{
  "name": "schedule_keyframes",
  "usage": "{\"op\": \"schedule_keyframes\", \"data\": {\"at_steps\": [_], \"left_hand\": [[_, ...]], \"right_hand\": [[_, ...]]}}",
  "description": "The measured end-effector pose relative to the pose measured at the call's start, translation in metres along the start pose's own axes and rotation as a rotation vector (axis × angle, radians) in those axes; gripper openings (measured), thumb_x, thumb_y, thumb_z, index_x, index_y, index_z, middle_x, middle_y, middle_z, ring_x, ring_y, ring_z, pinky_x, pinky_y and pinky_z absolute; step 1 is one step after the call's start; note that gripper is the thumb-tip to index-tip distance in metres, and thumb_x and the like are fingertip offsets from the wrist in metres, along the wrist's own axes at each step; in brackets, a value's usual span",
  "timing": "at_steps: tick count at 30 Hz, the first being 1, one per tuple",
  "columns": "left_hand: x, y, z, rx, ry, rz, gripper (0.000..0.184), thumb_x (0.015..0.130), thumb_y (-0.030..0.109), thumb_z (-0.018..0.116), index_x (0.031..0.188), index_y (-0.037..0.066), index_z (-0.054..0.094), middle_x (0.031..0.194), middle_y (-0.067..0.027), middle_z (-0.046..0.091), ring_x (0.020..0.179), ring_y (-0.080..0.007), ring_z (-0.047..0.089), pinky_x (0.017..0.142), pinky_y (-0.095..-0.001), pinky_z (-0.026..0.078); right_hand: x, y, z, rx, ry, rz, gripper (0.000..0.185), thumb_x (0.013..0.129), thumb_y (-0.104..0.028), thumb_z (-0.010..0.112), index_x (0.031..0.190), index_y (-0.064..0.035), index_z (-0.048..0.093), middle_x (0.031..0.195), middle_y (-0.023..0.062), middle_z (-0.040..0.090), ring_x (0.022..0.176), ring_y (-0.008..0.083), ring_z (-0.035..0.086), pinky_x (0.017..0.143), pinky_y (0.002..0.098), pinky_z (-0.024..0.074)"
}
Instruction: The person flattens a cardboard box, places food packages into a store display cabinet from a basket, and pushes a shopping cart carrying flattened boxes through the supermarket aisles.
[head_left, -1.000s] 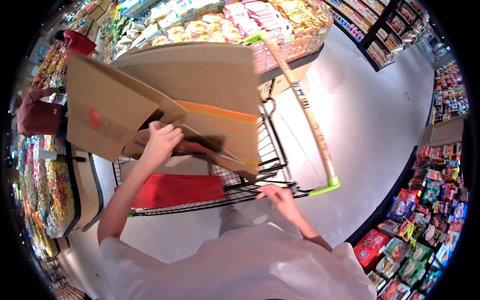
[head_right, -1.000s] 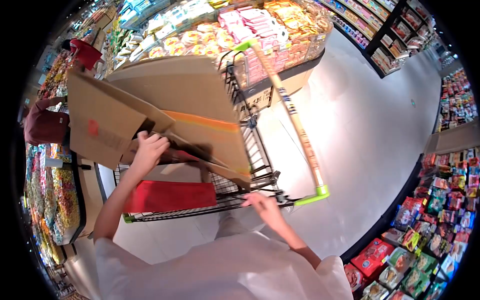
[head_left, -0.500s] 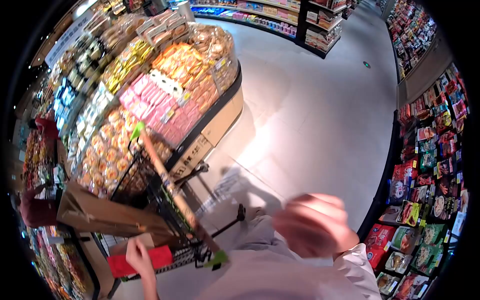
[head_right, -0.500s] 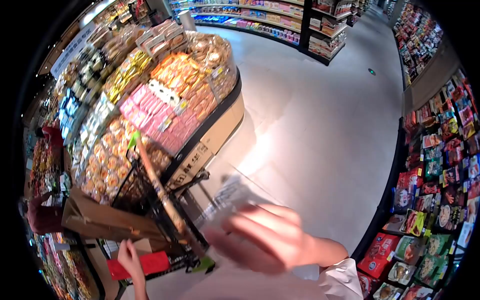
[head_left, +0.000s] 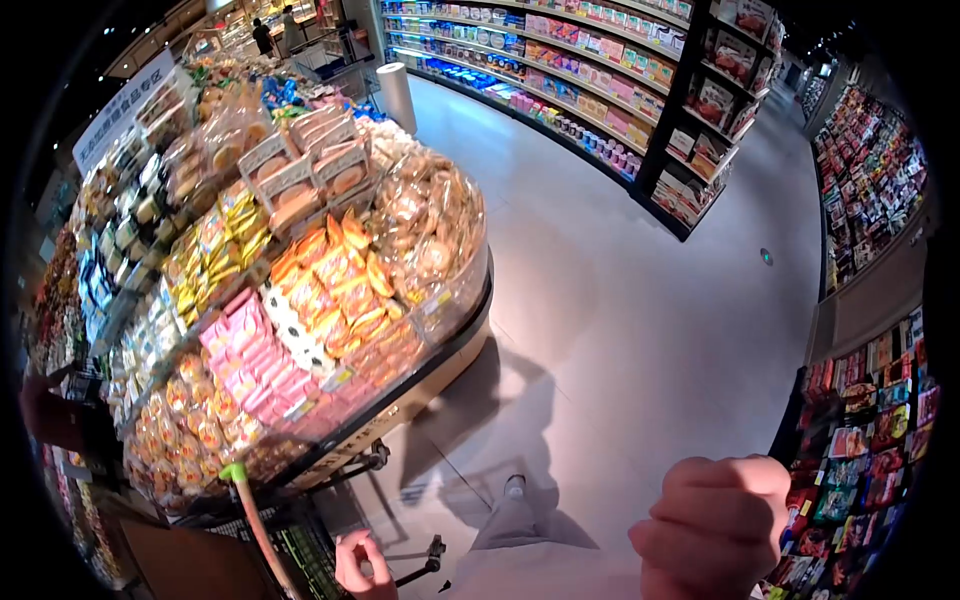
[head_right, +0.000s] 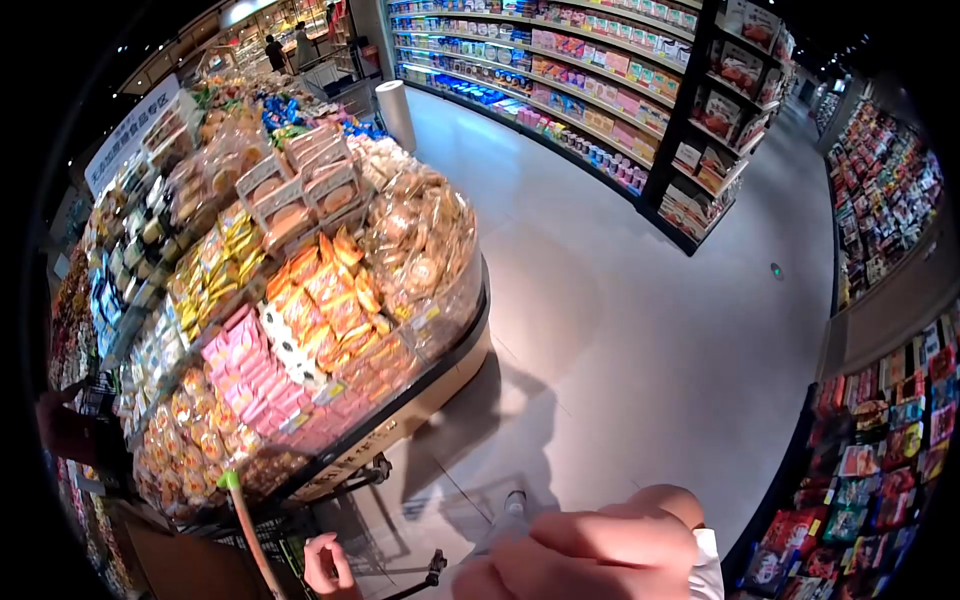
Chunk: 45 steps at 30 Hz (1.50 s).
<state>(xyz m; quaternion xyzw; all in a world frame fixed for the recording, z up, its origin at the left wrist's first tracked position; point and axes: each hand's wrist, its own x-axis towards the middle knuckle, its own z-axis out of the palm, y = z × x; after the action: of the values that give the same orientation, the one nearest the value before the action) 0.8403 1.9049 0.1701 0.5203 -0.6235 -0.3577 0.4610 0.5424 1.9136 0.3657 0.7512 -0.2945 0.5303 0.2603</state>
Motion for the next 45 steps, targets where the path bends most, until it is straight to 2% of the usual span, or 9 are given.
{"op": "schedule_keyframes", "data": {"at_steps": [7, 13, 24, 30, 33, 35, 37, 40, 45], "left_hand": [[0.165, 0.049, 0.221, 0.057, -0.04, 0.066, 0.018, 0.074, -0.009, 0.048, 0.091, -0.001, 0.05, 0.086, -0.0075, 0.04, 0.065, -0.01, 0.042, 0.057, -0.0187, 0.038], [0.302, 0.062, 0.447, -0.164, -0.111, 0.04, 0.03, 0.071, -0.013, 0.045, 0.096, 0.001, 0.047, 0.095, -0.008, 0.039, 0.077, -0.0116, 0.044, 0.068, -0.0209, 0.04], [0.598, 0.109, 0.667, -0.287, 0.187, -0.266, 0.017, 0.079, -0.004, 0.048, 0.095, 0.001, 0.048, 0.095, -0.0065, 0.044, 0.08, -0.0107, 0.048, 0.074, -0.022, 0.04], [0.831, 0.06, 0.814, 0.365, 0.058, 0.622, 0.031, 0.078, 0.015, 0.05, 0.106, 0.001, 0.049, 0.124, -0.0146, 0.038, 0.111, -0.0301, 0.042, 0.093, -0.0388, 0.03], [0.957, -0.003, 0.884, 0.082, -0.272, 0.436, 0.036, 0.085, 0.028, 0.035, 0.105, 0.004, 0.053, 0.132, -0.0133, 0.029, 0.118, -0.0234, 0.033, 0.098, -0.0451, 0.02], [1.041, -0.025, 0.914, -0.51, -0.293, -0.367, 0.043, 0.088, 0.034, 0.027, 0.113, 0.007, 0.049, 0.127, -0.0118, 0.037, 0.12, -0.0212, 0.032, 0.1, -0.0424, 0.018], [1.088, -0.061, 0.959, -0.674, -0.375, -0.159, 0.043, 0.089, 0.034, 0.027, 0.116, 0.007, 0.046, 0.124, -0.0108, 0.041, 0.116, -0.0211, 0.036, 0.099, -0.0391, 0.021], [1.176, -0.082, 1.021, -0.611, -0.474, 0.033, 0.039, 0.091, 0.029, 0.026, 0.121, 0.009, 0.038, 0.114, -0.0089, 0.049, 0.108, -0.0197, 0.043, 0.094, -0.0297, 0.029], [1.358, -0.039, 1.042, -1.017, -0.392, -0.852, 0.031, 0.089, 0.022, 0.033, 0.11, 0.003, 0.046, 0.108, -0.0096, 0.051, 0.103, -0.0181, 0.048, 0.089, -0.0284, 0.036]], "right_hand": [[-0.021, 0.227, 0.0, 0.307, -0.354, 0.303, 0.018, 0.076, -0.022, 0.055, 0.08, -0.0047, 0.058, 0.08, 0.0108, 0.057, 0.065, 0.0186, 0.056, 0.059, 0.026, 0.0463], [-0.128, 0.5, 0.02, 1.91, 0.484, 1.269, 0.063, 0.088, -0.049, 0.024, 0.131, -0.0034, 0.014, 0.131, 0.0266, 0.022, 0.123, 0.0363, 0.024, 0.101, 0.0428, 0.0197], [-0.187, 0.901, 0.144, 2.133, 0.541, 1.511, 0.055, 0.086, -0.049, 0.029, 0.115, -0.0028, 0.035, 0.124, 0.0234, 0.034, 0.117, 0.0326, 0.033, 0.1, 0.0405, 0.0259], [-0.256, 1.045, 0.27, 1.83, -0.033, 1.926, 0.056, 0.088, -0.046, 0.03, 0.122, -0.0015, 0.03, 0.128, 0.0162, 0.034, 0.116, 0.026, 0.036, 0.098, 0.0361, 0.0273], [-0.237, 1.103, 0.308, 1.309, -0.112, 2.076, 0.056, 0.089, -0.045, 0.029, 0.125, -0.0022, 0.028, 0.129, 0.012, 0.035, 0.118, 0.0236, 0.035, 0.096, 0.0361, 0.0275], [-0.217, 1.169, 0.321, 1.346, -0.159, 1.623, 0.055, 0.089, -0.043, 0.028, 0.126, -0.0015, 0.027, 0.13, 0.0116, 0.034, 0.119, 0.0228, 0.033, 0.098, 0.0398, 0.025], [-0.189, 1.255, 0.329, 1.014, -0.454, 0.727, 0.046, 0.088, -0.034, 0.033, 0.121, -0.0011, 0.037, 0.126, 0.0111, 0.039, 0.119, 0.024, 0.034, 0.1, 0.0442, 0.0215], [-0.3, 1.364, 0.44, 0.379, -0.836, 0.48, 0.039, 0.087, -0.03, 0.038, 0.109, -0.0001, 0.049, 0.109, 0.0128, 0.052, 0.106, 0.0264, 0.046, 0.094, 0.0408, 0.0296], [-0.417, 1.568, 0.542, 0.774, -0.548, 1.484, 0.038, 0.089, -0.031, 0.034, 0.089, -0.0003, 0.057, 0.076, 0.0133, 0.061, 0.075, 0.0254, 0.059, 0.068, 0.0358, 0.0431]]}}
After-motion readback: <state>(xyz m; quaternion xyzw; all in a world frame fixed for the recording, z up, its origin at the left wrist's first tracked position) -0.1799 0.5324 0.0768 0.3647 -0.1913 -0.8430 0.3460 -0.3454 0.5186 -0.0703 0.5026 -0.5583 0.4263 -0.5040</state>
